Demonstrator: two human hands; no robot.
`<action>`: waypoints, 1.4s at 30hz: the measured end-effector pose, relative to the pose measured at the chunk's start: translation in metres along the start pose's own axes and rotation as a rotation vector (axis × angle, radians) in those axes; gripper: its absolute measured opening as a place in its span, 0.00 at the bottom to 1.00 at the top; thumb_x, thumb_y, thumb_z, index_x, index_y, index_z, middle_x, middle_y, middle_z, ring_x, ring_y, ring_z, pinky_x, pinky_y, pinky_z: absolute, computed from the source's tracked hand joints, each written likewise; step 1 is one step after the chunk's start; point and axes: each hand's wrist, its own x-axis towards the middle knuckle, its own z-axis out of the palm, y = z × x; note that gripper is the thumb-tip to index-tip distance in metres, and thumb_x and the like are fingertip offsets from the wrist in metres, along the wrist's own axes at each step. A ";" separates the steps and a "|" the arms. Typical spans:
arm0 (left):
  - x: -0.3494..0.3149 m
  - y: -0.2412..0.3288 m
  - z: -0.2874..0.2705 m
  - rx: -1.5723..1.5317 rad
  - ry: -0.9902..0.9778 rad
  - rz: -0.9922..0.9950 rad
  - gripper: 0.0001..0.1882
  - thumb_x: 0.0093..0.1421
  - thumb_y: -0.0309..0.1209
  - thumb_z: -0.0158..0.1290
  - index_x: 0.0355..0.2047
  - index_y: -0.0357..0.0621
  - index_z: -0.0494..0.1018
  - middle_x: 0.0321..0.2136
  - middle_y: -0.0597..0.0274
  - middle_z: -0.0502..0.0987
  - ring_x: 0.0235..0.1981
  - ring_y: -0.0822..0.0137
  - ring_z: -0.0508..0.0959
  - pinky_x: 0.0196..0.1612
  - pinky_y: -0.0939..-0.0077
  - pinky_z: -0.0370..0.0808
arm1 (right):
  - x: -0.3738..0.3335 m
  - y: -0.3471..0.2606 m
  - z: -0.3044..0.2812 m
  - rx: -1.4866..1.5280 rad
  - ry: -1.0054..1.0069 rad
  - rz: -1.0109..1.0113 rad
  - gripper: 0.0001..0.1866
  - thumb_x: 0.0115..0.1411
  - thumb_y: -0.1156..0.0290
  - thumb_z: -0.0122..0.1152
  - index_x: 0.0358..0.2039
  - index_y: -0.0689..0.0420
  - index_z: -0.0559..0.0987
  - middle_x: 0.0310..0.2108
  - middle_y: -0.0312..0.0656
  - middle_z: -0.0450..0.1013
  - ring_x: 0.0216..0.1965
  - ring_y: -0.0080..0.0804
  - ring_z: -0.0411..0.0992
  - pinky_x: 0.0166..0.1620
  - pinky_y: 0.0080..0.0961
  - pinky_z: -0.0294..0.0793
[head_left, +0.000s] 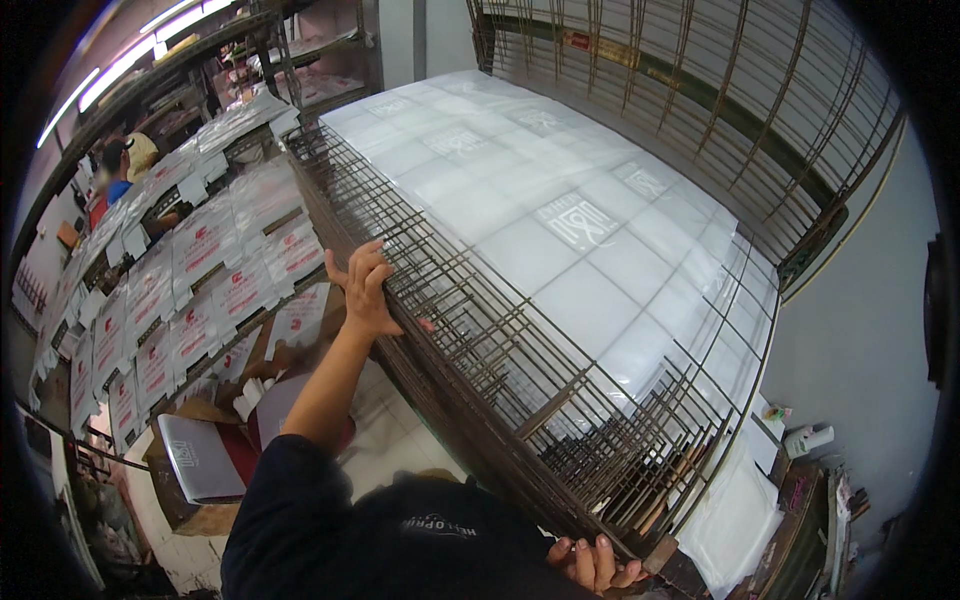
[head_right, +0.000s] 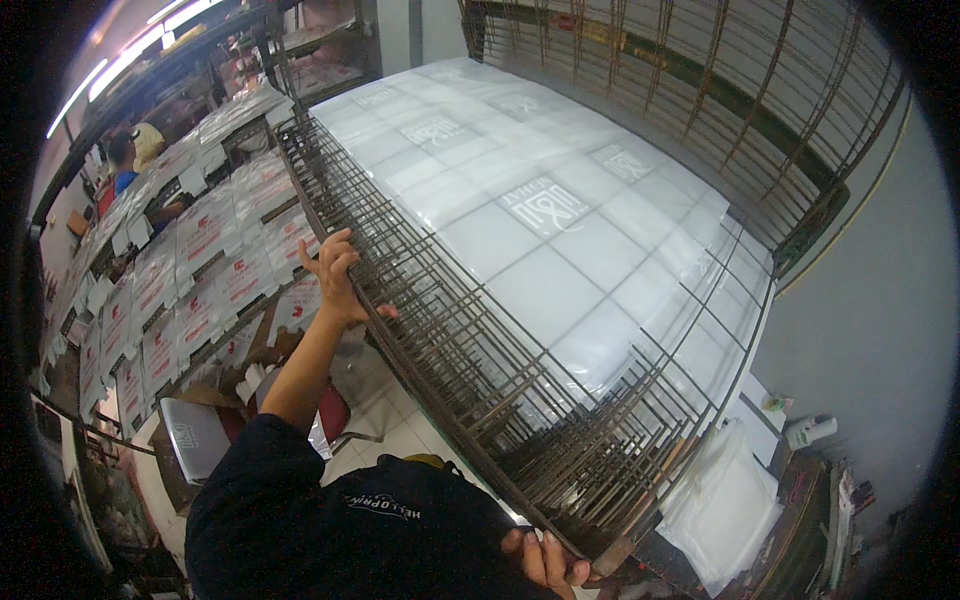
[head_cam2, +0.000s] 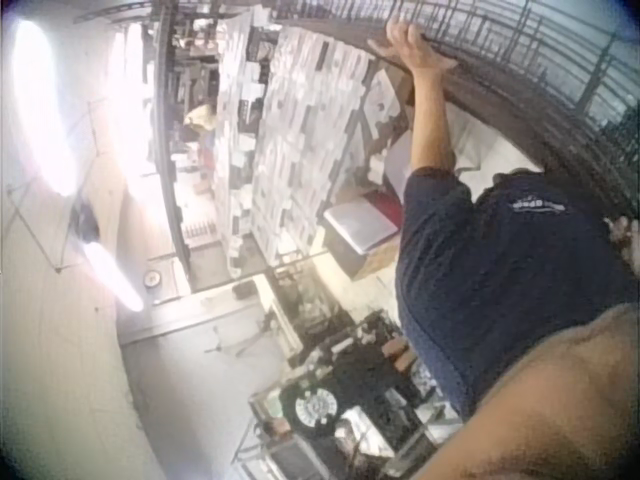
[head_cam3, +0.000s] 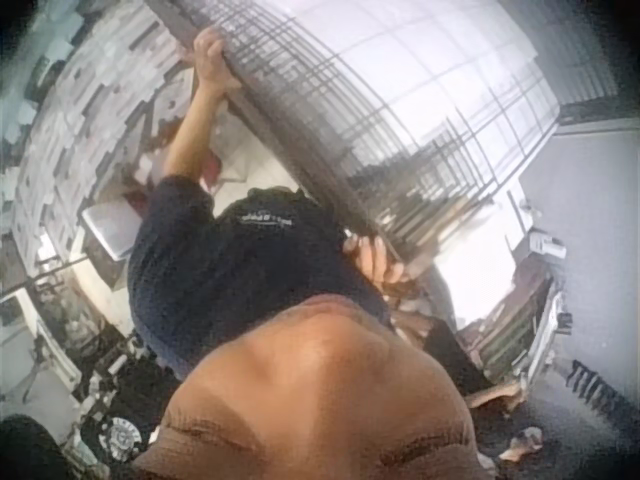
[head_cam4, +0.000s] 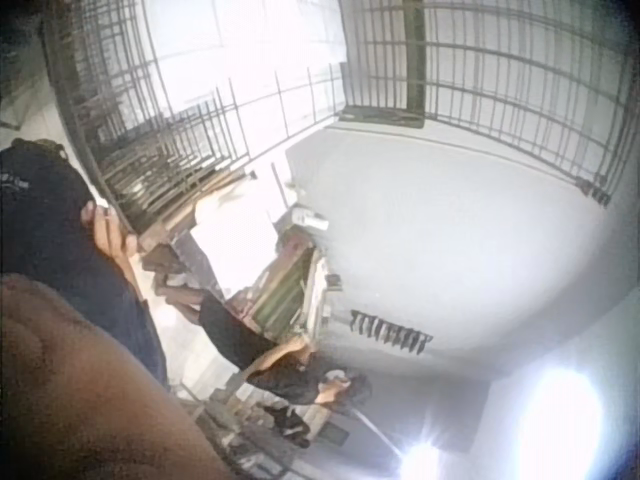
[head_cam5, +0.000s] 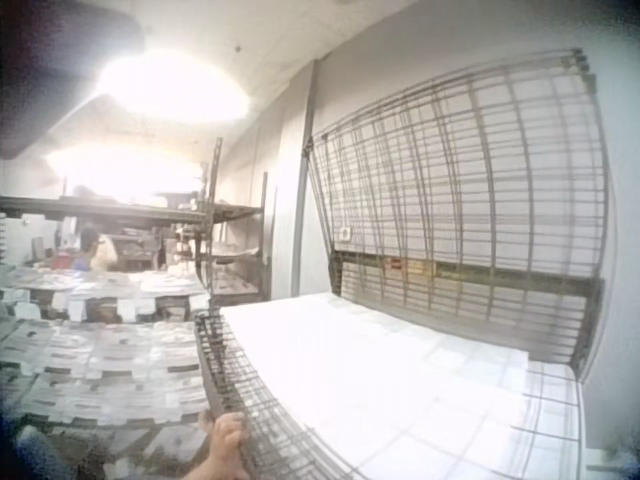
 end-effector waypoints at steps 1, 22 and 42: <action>-0.002 -0.002 0.002 -0.037 0.012 0.006 0.48 0.32 0.72 0.62 0.41 0.46 0.63 0.37 0.57 0.68 0.50 0.50 0.71 0.63 0.32 0.44 | 0.000 -0.003 0.001 -0.021 0.010 0.039 0.18 0.67 0.57 0.50 0.54 0.47 0.72 0.49 0.30 0.72 0.51 0.24 0.74 0.54 0.49 0.69; 0.006 0.000 0.003 -0.036 0.016 0.050 0.49 0.34 0.73 0.60 0.42 0.45 0.62 0.36 0.56 0.68 0.47 0.47 0.73 0.63 0.29 0.47 | -0.002 -0.030 0.038 -0.061 0.383 0.202 0.14 0.68 0.57 0.48 0.46 0.45 0.78 0.39 0.27 0.74 0.42 0.22 0.77 0.51 0.49 0.66; 0.007 0.003 -0.002 0.007 -0.020 0.038 0.49 0.33 0.71 0.62 0.43 0.45 0.62 0.38 0.55 0.68 0.49 0.46 0.72 0.62 0.27 0.48 | 0.004 -0.053 0.021 0.058 0.215 0.429 0.13 0.67 0.59 0.50 0.47 0.46 0.77 0.40 0.28 0.75 0.44 0.23 0.77 0.54 0.49 0.65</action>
